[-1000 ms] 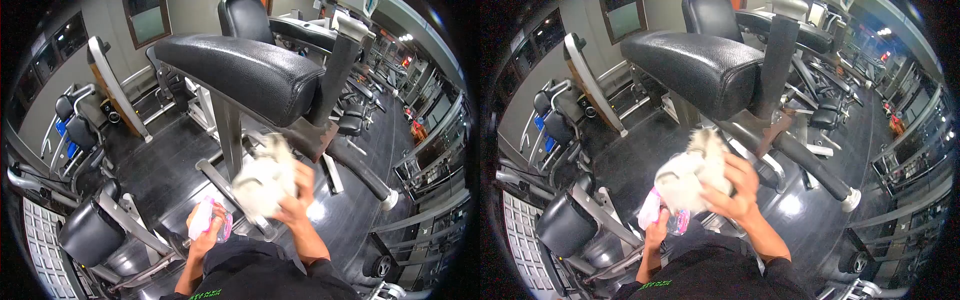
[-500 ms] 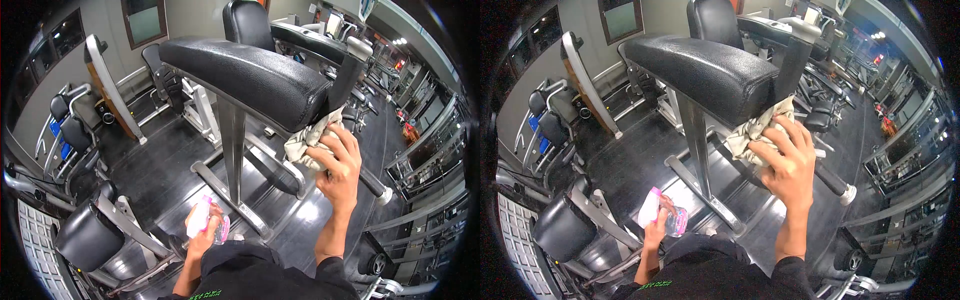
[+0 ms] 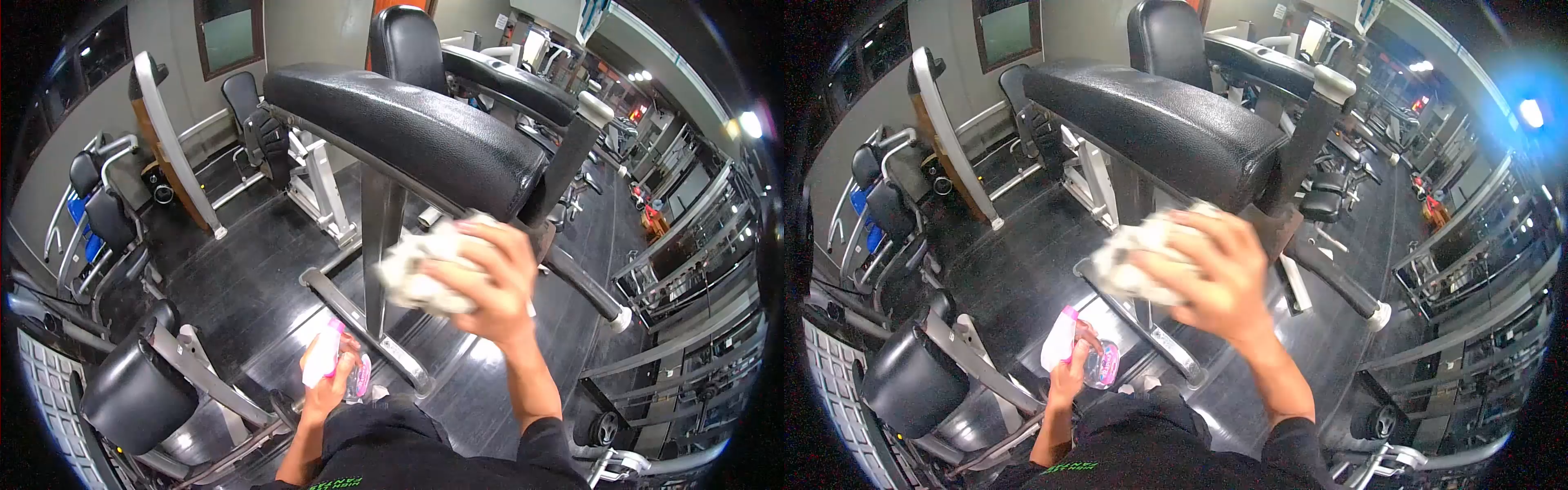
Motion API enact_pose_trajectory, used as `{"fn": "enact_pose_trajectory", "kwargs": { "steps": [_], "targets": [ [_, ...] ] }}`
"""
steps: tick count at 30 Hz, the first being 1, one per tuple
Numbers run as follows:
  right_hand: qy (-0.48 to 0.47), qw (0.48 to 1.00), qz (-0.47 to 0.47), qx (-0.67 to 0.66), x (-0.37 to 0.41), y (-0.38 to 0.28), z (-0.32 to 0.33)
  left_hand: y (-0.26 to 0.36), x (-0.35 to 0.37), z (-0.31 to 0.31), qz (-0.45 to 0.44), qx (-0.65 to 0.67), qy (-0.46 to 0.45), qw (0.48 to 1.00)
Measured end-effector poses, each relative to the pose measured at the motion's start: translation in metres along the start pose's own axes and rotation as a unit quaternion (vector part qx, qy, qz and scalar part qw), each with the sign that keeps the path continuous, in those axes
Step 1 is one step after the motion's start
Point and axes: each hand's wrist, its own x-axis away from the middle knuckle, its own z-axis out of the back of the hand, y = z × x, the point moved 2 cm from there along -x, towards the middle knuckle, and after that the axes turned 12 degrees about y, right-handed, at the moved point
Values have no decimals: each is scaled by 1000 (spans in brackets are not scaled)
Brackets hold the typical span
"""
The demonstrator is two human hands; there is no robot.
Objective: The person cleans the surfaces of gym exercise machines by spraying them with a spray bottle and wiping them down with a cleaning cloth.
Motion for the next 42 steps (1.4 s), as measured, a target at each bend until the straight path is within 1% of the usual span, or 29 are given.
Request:
{"fn": "enact_pose_trajectory", "kwargs": {
  "steps": [1,2,4,5,7,9,10,11,12,15,16,17,19,21,23,25,27,29,31,32,33,35,36,37,40,42],
  "targets": [
    [-7,999,41,5,-5,-7,-19,0,1,1,5,15,10,1000],
    [-6,998,55,6,-10,-15,-40,-1,2,2,11,28,20,999],
    [24,994,101,26,-23,-24,-87,3,4,6,17,19,15,1000],
    [33,992,125,8,-32,-22,-110,5,5,8,19,11,14,1000],
    [32,984,164,63,-46,-10,-155,6,7,12,13,8,14,1000],
    [-50,978,123,158,-49,6,-180,6,11,17,7,7,15,1000],
    [-51,978,121,161,-43,11,-180,3,12,19,17,15,15,1000],
    [-105,961,145,210,-35,17,-179,1,14,21,29,22,16,999],
    [-158,939,167,257,-28,22,-176,3,14,22,31,22,11,999],
    [-156,935,157,278,-3,20,-144,5,10,17,40,21,-17,999],
    [-199,925,149,288,2,17,-127,2,8,15,32,16,-34,999],
    [-202,922,145,296,7,13,-109,-1,6,13,24,13,-52,998],
    [-247,907,137,313,18,7,-75,-3,0,7,12,13,-80,997],
    [-252,910,117,307,24,1,-37,-5,-5,-1,0,14,-105,994],
    [-240,924,84,287,31,-3,-4,-4,-8,-8,-48,-17,-157,986],
    [-218,936,63,271,32,-2,27,-13,-9,-14,-54,4,-168,984],
    [-139,942,51,303,34,8,56,-14,-7,-20,-58,25,-178,982],
    [-92,925,-54,365,20,16,78,-11,-3,-24,62,86,-151,983],
    [-83,913,-195,349,13,34,93,-11,-1,-25,63,80,-163,981],
    [-58,915,-256,307,11,40,96,-12,-1,-26,60,75,-173,980],
    [-54,915,-255,310,13,43,93,-13,-1,-27,56,77,-176,980],
    [-29,944,-172,279,20,49,74,-17,1,-27,63,79,-171,980],
    [-40,949,-193,246,25,44,61,-20,1,-28,34,77,-169,982],
    [-32,947,-165,275,30,42,56,-21,1,-27,31,76,-167,983],
    [-51,951,-187,242,30,44,62,-24,2,-25,24,67,-164,984],
    [-87,956,-170,220,26,44,68,-24,2,-23,17,51,-165,985]
  ]
}}
